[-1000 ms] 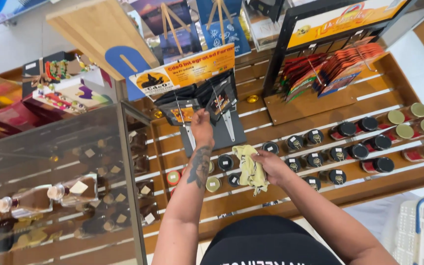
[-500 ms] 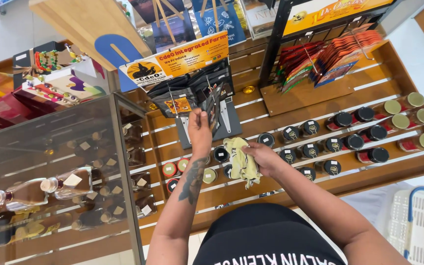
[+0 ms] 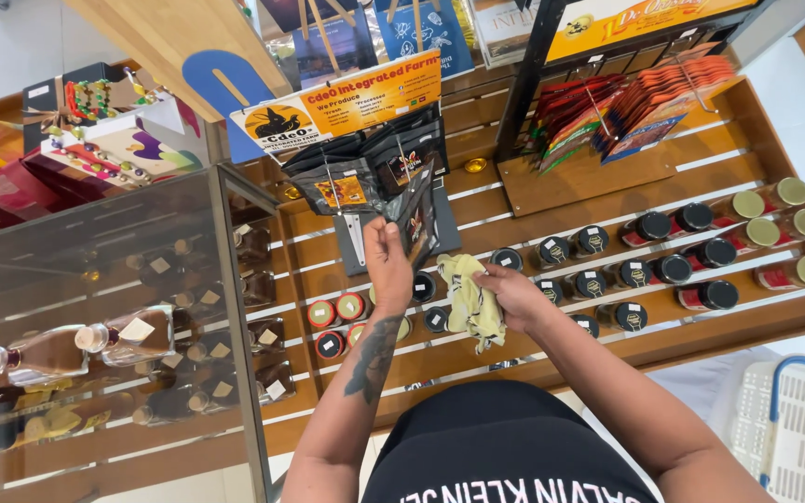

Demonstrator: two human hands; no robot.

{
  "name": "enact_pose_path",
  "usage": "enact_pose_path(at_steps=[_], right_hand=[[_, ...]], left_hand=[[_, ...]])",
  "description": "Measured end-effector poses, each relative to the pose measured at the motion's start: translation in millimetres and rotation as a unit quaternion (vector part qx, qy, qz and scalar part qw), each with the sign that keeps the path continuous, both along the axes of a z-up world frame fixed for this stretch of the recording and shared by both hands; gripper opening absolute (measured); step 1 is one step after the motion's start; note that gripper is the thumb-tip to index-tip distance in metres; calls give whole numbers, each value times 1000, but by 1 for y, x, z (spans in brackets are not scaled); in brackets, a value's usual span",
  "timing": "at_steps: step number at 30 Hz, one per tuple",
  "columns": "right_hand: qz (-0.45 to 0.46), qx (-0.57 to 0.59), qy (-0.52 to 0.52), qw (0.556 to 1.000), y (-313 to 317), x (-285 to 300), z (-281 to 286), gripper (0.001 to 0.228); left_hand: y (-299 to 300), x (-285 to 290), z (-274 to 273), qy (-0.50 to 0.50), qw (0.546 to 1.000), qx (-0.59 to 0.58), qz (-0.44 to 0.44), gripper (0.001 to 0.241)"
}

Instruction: Wiping down packaged food products with a cloth on a store display shelf.

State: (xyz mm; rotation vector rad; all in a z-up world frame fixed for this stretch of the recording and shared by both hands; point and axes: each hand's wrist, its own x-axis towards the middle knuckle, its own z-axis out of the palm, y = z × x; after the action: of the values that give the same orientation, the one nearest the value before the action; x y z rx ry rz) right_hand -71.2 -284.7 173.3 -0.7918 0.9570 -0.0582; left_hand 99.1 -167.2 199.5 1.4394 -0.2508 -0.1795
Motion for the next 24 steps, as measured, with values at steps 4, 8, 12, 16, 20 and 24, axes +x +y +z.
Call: enact_pose_path(at_steps=[4, 8, 12, 16, 20, 24], right_hand=[[-6, -9, -11, 1000, -7, 2, 7, 35], [-39, -79, -85, 992, -5, 3, 55, 26], [26, -286, -206, 936, -9, 6, 103, 26], [74, -288, -256, 920, -23, 19, 87, 27], [53, -232, -255, 937, -22, 37, 91, 22], [6, -174, -241, 955, -9, 41, 103, 21]], left_hand=[[13, 4, 1, 33, 999, -43, 6, 9], [33, 17, -9, 110, 987, -119, -1, 8], [40, 17, 46, 176, 963, -193, -64, 7], [42, 18, 58, 198, 950, -222, -98, 6], [46, 18, 73, 193, 950, -212, -124, 9], [62, 11, 104, 145, 944, -186, -231, 36]])
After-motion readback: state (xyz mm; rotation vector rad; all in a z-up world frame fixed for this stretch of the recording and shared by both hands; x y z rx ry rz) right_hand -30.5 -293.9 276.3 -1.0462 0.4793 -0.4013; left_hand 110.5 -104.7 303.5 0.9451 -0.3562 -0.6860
